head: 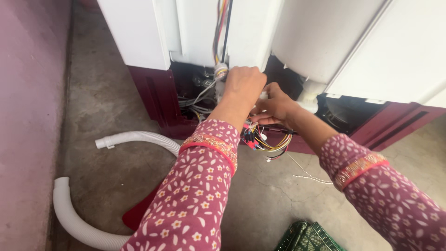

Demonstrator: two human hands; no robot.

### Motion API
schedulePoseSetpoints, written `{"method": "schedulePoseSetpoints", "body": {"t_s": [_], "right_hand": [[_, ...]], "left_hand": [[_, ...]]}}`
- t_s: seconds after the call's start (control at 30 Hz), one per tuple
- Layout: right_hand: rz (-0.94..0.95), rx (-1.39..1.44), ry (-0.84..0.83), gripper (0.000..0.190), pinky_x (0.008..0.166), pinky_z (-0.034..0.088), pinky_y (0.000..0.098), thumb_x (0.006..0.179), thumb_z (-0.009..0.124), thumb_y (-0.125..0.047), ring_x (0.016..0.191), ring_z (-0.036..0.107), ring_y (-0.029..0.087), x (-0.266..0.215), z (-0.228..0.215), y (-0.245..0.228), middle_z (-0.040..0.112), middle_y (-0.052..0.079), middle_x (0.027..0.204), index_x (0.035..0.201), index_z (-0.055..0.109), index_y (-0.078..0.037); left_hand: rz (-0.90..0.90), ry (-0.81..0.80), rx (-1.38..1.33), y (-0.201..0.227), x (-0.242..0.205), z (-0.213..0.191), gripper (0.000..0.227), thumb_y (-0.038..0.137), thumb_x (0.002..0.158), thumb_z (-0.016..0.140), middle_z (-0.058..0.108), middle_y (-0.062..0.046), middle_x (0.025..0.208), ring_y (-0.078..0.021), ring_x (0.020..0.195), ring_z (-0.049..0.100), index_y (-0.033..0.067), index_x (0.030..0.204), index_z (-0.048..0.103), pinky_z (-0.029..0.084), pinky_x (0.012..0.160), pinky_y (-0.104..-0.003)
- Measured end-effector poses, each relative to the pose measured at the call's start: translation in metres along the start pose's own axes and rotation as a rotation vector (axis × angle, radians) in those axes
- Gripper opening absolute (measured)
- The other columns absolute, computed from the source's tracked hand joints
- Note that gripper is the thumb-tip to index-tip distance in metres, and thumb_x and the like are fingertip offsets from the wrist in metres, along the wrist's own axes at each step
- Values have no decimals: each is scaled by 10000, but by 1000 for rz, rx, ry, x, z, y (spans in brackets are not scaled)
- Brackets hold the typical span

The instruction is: The person kneels behind a maroon and white appliance and repeatedly disconnects and reconnects several multi-pin wire connectors, including pink and white plastic housings, to reseat the electrical connections.

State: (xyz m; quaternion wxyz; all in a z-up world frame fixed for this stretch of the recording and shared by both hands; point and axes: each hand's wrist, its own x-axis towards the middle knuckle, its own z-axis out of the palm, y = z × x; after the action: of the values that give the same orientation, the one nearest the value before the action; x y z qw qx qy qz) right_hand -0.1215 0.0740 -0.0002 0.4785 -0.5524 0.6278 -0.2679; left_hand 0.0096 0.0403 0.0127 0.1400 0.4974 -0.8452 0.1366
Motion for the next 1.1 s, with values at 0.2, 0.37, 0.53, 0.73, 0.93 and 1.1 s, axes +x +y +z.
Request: {"method": "schedulePoseSetpoints", "body": {"t_s": [0.2, 0.37, 0.53, 0.73, 0.93, 1.1], "right_hand": [[140, -194, -161, 301, 708, 634, 328, 959, 621, -158, 787, 760, 203, 8, -22, -22, 756, 138, 966, 1213, 581, -1], [-12, -34, -15, 151, 668, 646, 318, 879, 739, -71, 753, 757, 209, 26, -12, -10, 762, 134, 923, 993, 722, 26], [-94, -119, 320, 255, 631, 619, 344, 851, 793, -186, 695, 755, 176, 12, 5, -9, 767, 125, 862, 975, 718, 24], [-347, -641, 646, 465, 748, 541, 532, 904, 703, -487, 807, 704, 423, -6, 6, -15, 729, 206, 818, 970, 668, -28], [-475, -529, 723, 483, 756, 522, 546, 980, 633, -458, 784, 703, 448, 1, 14, -19, 711, 195, 697, 1188, 507, -41], [-617, -477, 616, 459, 677, 532, 484, 974, 604, -419, 685, 728, 363, -1, 8, -21, 712, 147, 662, 1220, 505, -45]], "left_hand": [[-196, -353, -76, 6, 14, -6, 225, 222, 922, 695, 717, -30, 1214, -238, 1152, 683, 184, 1136, 755, 567, 863, -386], [-287, -503, -164, -4, 34, -10, 286, 202, 839, 753, 735, -88, 1130, -267, 1080, 711, 111, 1108, 723, 576, 817, -382], [-236, -130, -242, -25, 24, -17, 376, 182, 755, 811, 752, -146, 1046, -295, 1008, 739, 38, 1080, 692, 585, 771, -378], [-116, 95, -123, -28, 1, -10, 178, 113, 836, 747, 765, -136, 956, -290, 939, 759, 77, 998, 680, 598, 806, -398], [11, 389, -58, -27, -16, -21, 122, 229, 916, 636, 717, -77, 774, -265, 789, 723, 130, 986, 638, 371, 1109, -479], [-40, 355, -116, -40, -27, -33, 212, 102, 903, 632, 706, -36, 770, -242, 808, 715, 142, 1111, 621, 283, 1128, -545]]}}
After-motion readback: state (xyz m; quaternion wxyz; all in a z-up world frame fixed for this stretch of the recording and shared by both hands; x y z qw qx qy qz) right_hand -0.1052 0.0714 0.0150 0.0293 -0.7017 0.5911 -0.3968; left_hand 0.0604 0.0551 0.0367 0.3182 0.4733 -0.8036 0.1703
